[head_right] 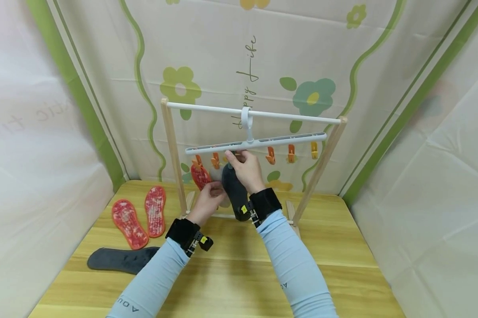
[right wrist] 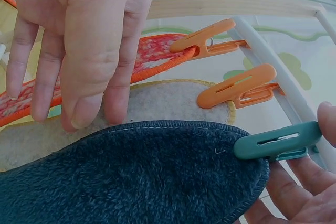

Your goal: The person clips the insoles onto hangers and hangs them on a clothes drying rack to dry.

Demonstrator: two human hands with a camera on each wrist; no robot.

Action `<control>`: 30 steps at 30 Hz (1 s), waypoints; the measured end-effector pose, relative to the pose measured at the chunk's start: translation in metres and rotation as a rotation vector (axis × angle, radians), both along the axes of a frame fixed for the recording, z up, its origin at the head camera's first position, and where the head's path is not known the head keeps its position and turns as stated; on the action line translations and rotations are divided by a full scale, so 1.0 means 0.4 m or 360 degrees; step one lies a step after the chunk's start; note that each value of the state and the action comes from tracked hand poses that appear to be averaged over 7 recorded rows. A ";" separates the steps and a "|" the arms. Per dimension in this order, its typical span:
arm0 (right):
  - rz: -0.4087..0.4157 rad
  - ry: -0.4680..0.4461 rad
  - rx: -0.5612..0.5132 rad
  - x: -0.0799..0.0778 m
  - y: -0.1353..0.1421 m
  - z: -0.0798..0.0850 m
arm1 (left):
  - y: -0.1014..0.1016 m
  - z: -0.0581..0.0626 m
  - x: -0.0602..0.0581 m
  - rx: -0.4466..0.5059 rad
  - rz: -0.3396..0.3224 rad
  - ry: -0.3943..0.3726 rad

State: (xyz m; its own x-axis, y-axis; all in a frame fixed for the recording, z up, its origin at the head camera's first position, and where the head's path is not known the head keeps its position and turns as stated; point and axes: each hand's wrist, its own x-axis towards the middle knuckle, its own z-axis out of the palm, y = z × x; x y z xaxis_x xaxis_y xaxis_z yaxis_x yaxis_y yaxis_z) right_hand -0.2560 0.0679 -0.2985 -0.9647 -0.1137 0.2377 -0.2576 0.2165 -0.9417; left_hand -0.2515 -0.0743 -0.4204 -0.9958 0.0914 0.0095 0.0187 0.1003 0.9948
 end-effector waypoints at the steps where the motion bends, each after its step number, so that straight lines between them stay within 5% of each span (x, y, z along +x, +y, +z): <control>1: -0.0001 -0.0005 -0.0001 0.001 0.000 0.001 | -0.001 -0.001 -0.001 0.0001 0.0000 0.0003; 10: -0.0016 0.0008 0.0014 -0.071 0.025 -0.075 | -0.017 -0.010 0.006 -0.0034 0.0008 0.0020; 20: -0.0003 0.0034 0.0142 -0.056 0.054 -0.074 | -0.054 -0.013 0.040 -0.0038 -0.0041 0.0059; 30: -0.0039 0.0012 0.0251 -0.024 0.120 -0.115 | -0.120 -0.038 0.098 -0.0145 -0.0079 0.0130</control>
State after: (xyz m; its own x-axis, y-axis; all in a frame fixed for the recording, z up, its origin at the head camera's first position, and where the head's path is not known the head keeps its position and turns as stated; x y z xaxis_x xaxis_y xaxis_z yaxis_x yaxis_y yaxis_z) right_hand -0.2656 0.1160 -0.3447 -0.9659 -0.1264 0.2260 -0.2573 0.3680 -0.8935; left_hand -0.2123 -0.1224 -0.4356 -0.9863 0.1444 0.0797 0.1063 0.1871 0.9766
